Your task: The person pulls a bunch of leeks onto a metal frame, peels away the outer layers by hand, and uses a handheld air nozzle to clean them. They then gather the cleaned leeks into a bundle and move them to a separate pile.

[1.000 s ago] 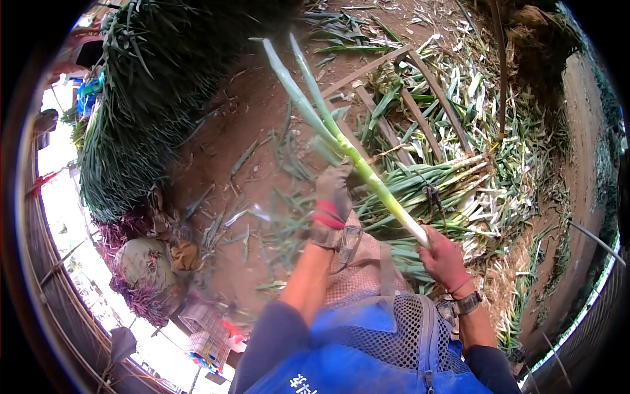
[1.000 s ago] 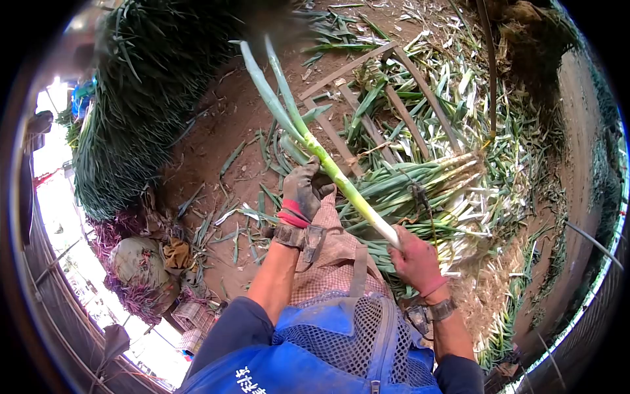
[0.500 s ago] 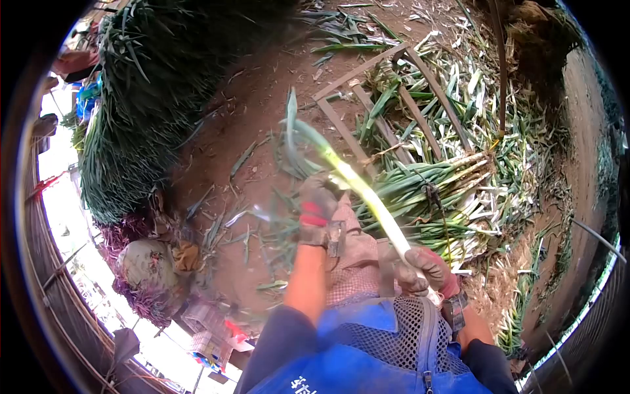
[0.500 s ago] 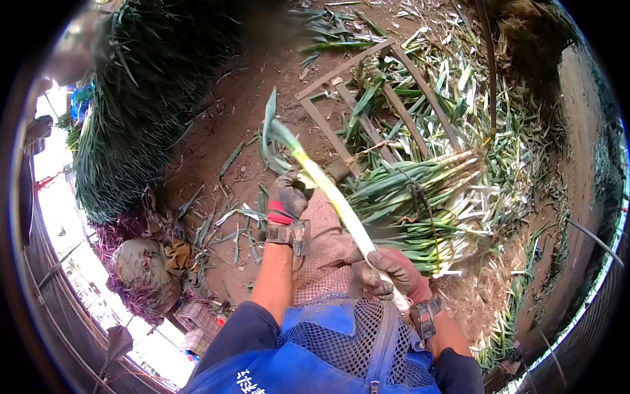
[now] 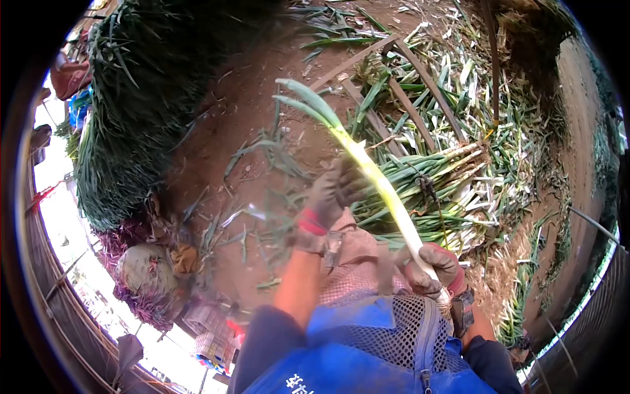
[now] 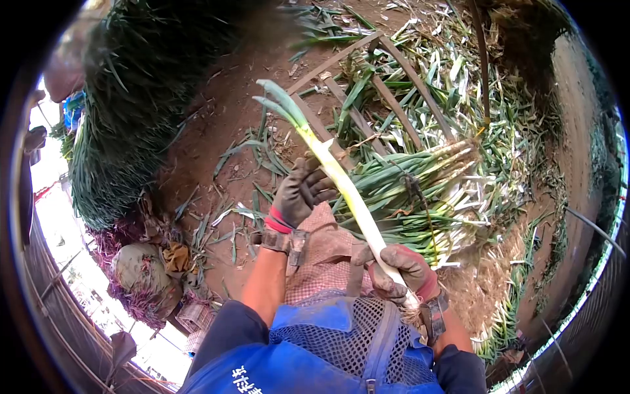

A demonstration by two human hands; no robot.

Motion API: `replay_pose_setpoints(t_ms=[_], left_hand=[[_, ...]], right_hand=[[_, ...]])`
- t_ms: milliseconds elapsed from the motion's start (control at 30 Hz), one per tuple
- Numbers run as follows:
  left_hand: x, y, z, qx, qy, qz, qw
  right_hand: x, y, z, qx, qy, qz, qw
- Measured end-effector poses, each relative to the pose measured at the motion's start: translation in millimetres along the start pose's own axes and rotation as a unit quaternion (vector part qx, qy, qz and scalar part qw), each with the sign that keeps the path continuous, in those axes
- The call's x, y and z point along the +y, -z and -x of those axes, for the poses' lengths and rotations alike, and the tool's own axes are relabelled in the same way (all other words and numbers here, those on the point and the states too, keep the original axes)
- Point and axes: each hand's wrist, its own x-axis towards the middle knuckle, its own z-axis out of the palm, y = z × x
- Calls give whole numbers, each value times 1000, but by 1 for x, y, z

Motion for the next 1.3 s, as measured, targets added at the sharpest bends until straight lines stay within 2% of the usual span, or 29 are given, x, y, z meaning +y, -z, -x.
replay_pose_setpoints(t_ms=[33, 67, 100, 133, 200, 233, 267, 300, 333, 367, 400, 433, 467, 500, 533, 600, 667, 733, 867, 933, 967, 1033, 1067, 1133, 1167, 1233, 1267, 1300], left_hand=[[-5, -3, -3, -40, 4, 17, 999], [-10, 3, -9, -41, 6, 17, 999], [-15, 15, -19, -64, -62, -196, 977], [-15, 17, -24, -86, -127, -400, 904], [-18, 23, -23, -95, -102, -357, 924], [-16, 0, -12, -56, -74, -215, 972], [-15, -13, -6, -14, -44, -68, 997], [-21, -1, -12, -13, -44, -69, 997], [-31, 22, -23, -9, -113, -212, 971], [-28, 21, -26, -4, -180, -350, 919], [-28, 21, -25, -4, -182, -351, 919], [-17, -5, -13, 9, -139, -189, 972], [-11, -20, -8, 22, -94, -22, 995], [-11, -20, -9, 21, -118, -27, 992], [-12, -17, -11, 22, -119, -28, 992], [-12, -12, -16, 46, -114, 35, 992], [-11, -18, -14, 69, -118, 65, 988], [-13, -11, -16, 54, -111, 59, 991], [-16, -11, -18, 112, -133, 114, 978], [-11, -9, -13, 49, -120, 73, 989], [-13, 4, -16, 49, -119, 73, 989], [-14, 21, -22, -31, -203, -154, 967], [-14, 19, -20, -31, -202, -154, 967], [-13, 11, -15, 13, -221, -299, 928], [-10, 7, -14, 12, -220, -299, 928], [-4, 3, -11, 51, -256, -565, 782], [-5, 4, -13, 50, -256, -566, 782], [-7, 5, -16, 58, -273, -587, 760]], right_hand=[[-2, 1, 2, 19, -11, 36, 999], [-4, 1, 3, 38, -23, 70, 997], [-6, -1, 3, 48, -37, 79, 995], [-6, 0, 3, 48, -36, 77, 995], [-6, 3, 2, 164, -65, 201, 964], [-16, -21, -3, 212, -75, 298, 928], [-10, -9, -3, 211, -75, 297, 928], [2, 14, -1, 255, -3, 442, 860], [8, 26, -2, 290, 70, 573, 763], [3, 3, -4, 342, 58, 616, 707], [4, 3, -5, 341, 59, 616, 708], [4, 3, -6, 335, 90, 632, 693], [5, 4, -7, 329, 121, 647, 677], [8, 6, -9, 313, 158, 668, 656], [9, 6, -9, 312, 159, 667, 657], [10, 7, -10, 334, 79, 571, 746], [12, 18, -11, 320, 93, 571, 750], [10, 23, -10, 287, 35, 397, 871], [0, 7, -10, 275, -7, 349, 896], [1, 18, -9, 261, -19, 328, 908], [1, 23, -8, 246, -30, 306, 919], [-1, 26, -7, 233, -46, 276, 931], [-2, 27, -7, 217, -62, 247, 942], [-2, 25, -6, 205, -60, 220, 952], [-1, 24, -6, 192, -58, 194, 960], [0, 25, -8, 199, -55, 192, 959], [1, 26, -10, 206, -54, 190, 958], [7, 28, -14, 206, -53, 190, 958]])
